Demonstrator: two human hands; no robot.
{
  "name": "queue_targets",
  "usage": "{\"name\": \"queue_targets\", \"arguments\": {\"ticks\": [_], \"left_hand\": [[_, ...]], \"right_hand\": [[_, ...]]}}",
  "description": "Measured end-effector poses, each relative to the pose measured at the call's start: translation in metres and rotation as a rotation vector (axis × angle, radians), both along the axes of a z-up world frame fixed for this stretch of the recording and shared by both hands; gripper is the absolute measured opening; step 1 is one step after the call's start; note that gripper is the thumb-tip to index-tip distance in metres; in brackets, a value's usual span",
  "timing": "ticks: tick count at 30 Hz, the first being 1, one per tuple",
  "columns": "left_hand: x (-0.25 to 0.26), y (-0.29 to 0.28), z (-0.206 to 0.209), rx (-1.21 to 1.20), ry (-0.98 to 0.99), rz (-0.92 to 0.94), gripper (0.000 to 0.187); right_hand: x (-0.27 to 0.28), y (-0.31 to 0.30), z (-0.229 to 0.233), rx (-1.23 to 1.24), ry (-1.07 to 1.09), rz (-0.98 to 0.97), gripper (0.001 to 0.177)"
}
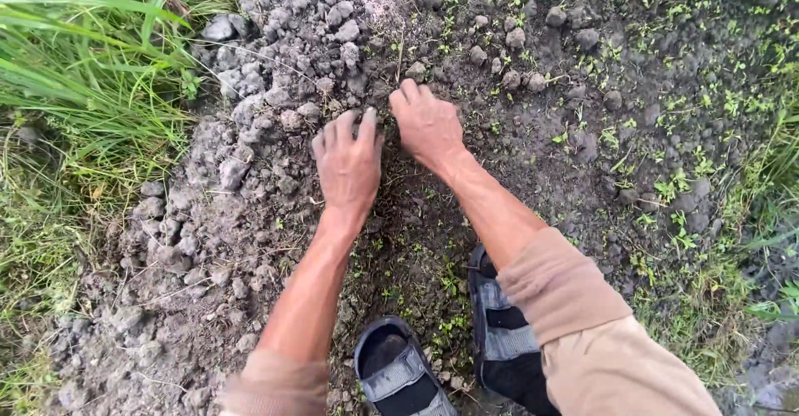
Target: Plant seeds or small seedlings into the prepared soil on a garden bank.
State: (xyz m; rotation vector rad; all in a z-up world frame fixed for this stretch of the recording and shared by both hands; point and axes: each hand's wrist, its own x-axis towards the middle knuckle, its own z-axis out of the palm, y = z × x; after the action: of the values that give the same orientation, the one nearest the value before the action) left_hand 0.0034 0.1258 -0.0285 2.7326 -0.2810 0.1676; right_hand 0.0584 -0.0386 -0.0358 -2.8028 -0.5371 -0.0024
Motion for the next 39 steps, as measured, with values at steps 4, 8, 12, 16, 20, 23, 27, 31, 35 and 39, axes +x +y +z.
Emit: {"name": "queue_targets", "arguments": {"ticks": [4, 8, 12, 16, 20, 23, 27, 31, 35, 39], "left_hand": [[0.021, -0.01, -0.014, 0.136, -0.048, -0.036, 0.032], [0.035, -0.017, -0.028, -0.037, -0.113, 0.034, 0.009], [0.041, 0.002, -0.023, -0.182, -0.202, 0.16, 0.025], [0.023, 0.109, 0.038, -0.226, -0.492, 0.659, 0.012], [-0.089, 0.276, 0.003, -0.9, -0.622, 1.232, 0.057], [-0.133, 0.308, 0.019, -0.523, -0.52, 1.035, 0.072], [-0.076, 0.171, 0.142, -0.445, -0.245, 0.885, 0.061], [-0.016, 0.07, 0.196, -0.327, -0.031, 0.617, 0.064], [0.039, 0.008, 0.218, -0.02, 0.134, 0.258, 0.071], [0.071, -0.035, 0.248, 0.103, 0.215, 0.048, 0.072]], "right_hand": [[-0.012, -0.002, 0.007, 0.052, 0.165, -0.095, 0.016], [-0.047, -0.015, -0.008, 0.694, 0.094, -0.536, 0.014], [-0.071, -0.021, -0.022, 1.604, 0.105, -1.199, 0.013], [-0.066, 0.041, 0.064, 1.318, 0.023, -1.238, 0.011], [-0.061, 0.107, 0.106, 1.384, 0.774, -0.112, 0.053], [-0.051, 0.119, 0.092, 1.298, 0.667, -0.125, 0.041], [-0.028, 0.086, 0.092, 1.232, 0.779, -0.437, 0.02], [0.017, 0.031, 0.087, 1.387, 0.796, -0.594, 0.021], [0.069, -0.03, 0.101, 1.632, 0.664, -0.743, 0.015], [0.09, -0.084, 0.117, 1.96, 0.522, -0.873, 0.01]]}}
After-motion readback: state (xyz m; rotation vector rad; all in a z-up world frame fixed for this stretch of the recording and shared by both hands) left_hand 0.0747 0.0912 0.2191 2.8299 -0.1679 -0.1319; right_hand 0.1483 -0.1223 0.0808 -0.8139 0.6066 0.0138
